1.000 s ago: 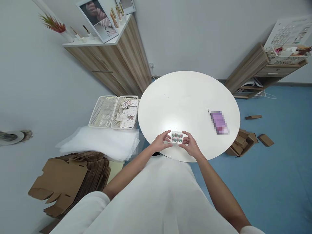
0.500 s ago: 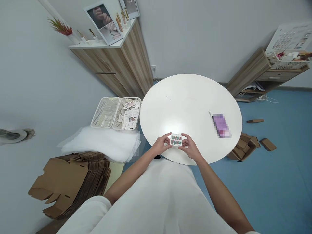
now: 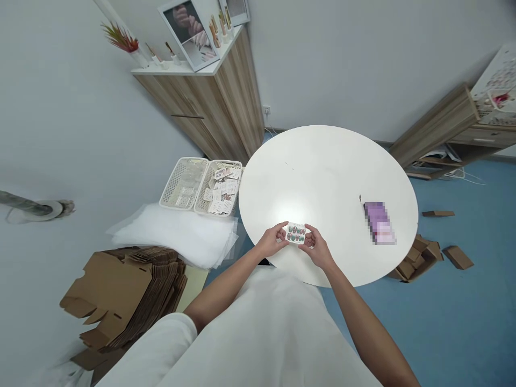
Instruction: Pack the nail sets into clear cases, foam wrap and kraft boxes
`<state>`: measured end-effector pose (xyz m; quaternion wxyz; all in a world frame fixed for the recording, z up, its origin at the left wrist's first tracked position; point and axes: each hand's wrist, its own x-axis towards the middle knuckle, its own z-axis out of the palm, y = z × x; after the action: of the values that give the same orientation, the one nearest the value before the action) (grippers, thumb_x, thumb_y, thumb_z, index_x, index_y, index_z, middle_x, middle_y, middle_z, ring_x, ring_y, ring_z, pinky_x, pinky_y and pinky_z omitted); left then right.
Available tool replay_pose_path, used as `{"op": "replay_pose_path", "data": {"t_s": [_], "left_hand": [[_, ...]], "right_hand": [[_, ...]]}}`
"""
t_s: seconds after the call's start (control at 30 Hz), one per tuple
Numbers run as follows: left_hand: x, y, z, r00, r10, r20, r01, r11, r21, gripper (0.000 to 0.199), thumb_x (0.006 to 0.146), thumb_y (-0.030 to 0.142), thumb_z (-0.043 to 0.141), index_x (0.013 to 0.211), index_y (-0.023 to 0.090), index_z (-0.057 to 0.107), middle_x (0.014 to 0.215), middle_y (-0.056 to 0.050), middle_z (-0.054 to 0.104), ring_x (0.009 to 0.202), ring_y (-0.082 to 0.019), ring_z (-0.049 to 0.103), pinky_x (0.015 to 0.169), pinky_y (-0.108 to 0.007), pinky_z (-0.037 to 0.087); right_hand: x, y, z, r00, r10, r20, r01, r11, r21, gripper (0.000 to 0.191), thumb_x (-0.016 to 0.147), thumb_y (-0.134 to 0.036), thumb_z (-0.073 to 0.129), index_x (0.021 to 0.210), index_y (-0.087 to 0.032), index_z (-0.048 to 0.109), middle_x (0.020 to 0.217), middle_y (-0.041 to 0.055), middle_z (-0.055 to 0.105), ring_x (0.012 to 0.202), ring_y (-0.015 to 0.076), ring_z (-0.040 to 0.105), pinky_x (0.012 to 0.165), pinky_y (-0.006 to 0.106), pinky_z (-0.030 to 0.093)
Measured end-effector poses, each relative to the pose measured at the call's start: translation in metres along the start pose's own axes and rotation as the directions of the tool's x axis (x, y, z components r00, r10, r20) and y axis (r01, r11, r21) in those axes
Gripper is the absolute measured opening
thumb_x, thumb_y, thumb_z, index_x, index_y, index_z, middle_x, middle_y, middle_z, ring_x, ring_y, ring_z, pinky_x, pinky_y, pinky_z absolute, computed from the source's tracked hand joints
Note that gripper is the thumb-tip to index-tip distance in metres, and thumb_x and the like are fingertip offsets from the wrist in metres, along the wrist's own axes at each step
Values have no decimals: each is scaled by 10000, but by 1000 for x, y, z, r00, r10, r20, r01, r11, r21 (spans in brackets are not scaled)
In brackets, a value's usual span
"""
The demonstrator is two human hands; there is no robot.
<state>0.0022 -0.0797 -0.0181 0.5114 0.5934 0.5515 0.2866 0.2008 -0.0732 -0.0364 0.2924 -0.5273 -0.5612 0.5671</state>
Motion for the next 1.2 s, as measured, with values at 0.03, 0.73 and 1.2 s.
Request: {"op": "replay_pose_path", "data": {"t_s": [0.03, 0.73, 1.2], "left_hand": [[1, -2, -4, 1000, -12, -13, 12, 1000, 1, 610, 692, 208, 599, 1263, 222, 384, 824, 4, 547, 699, -99, 539, 737, -270, 436], [75, -65, -72, 971, -55, 233, -11, 962, 273, 643, 670, 216, 622, 1257, 216, 360, 985, -49, 494, 817, -149, 519, 742, -322, 461], [113, -7, 78, 744, 106, 660, -303, 933, 192, 656, 679, 165, 592, 1273, 243, 324, 992, -44, 478, 779, -145, 505, 743, -342, 467]], "right_hand": [[5, -2, 3, 1000, -1, 4, 1, 1000, -17, 669, 621, -278, 627, 1235, -270, 361, 852, 2, 527, 698, 139, 507, 712, 341, 443], [65, 3, 86, 931, 246, -269, -285, 952, -114, 627, 650, -227, 585, 1238, -257, 367, 851, -8, 506, 603, 101, 463, 638, 290, 449], [-42, 48, -13, 703, 385, -598, -344, 920, 189, 643, 660, -284, 588, 1257, -237, 352, 811, -11, 514, 600, 100, 474, 615, 279, 464]]}}
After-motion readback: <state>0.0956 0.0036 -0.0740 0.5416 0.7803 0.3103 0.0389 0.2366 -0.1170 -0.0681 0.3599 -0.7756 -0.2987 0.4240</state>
